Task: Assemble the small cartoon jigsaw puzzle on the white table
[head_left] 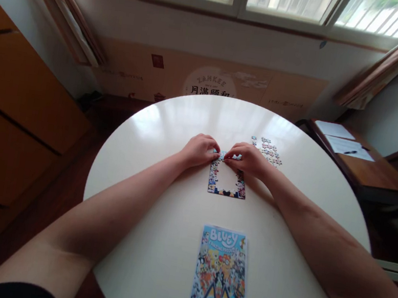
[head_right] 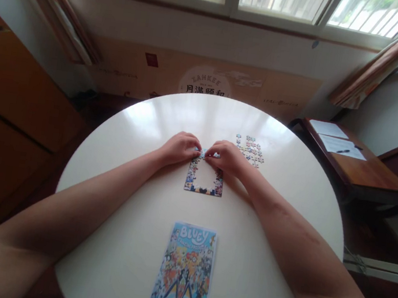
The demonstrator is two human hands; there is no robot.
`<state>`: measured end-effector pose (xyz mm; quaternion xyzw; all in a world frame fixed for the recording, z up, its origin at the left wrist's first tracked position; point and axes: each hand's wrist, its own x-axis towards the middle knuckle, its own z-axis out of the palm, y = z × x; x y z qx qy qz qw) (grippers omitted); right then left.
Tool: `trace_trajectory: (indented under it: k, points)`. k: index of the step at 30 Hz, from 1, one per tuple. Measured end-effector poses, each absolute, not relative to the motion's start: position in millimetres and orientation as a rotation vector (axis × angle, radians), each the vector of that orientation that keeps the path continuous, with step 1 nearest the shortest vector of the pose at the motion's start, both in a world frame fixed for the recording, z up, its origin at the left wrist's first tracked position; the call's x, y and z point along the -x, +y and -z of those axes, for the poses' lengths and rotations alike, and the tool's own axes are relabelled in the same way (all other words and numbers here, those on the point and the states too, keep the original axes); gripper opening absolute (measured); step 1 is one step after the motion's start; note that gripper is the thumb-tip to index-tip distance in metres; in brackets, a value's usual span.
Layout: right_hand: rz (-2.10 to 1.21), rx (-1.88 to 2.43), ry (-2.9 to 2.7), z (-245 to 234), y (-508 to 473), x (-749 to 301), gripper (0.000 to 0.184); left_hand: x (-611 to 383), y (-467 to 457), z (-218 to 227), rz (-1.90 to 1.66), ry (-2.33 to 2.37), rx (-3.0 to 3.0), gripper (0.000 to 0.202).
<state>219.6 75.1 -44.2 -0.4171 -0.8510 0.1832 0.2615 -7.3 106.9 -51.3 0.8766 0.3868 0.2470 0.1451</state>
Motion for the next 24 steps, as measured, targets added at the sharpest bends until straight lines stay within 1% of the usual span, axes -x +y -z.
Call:
trace_trajectory:
  k: [11,17,24]
  points:
    - [-0.422,1.068,-2.346,46.5,76.1,-218.9,0.009,9.1,107.9,50.1,-0.732,1.111,-2.536,0.01]
    - [-0.345,1.066,-2.4,45.3,75.4,-216.7,0.012,9.0,108.4,49.0,-0.708,1.144,-2.51,0.012]
    - [-0.399,1.0,-2.296,41.4,73.7,-217.8,0.018,11.2,110.6,50.3,-0.741,1.15,-2.447,0.011]
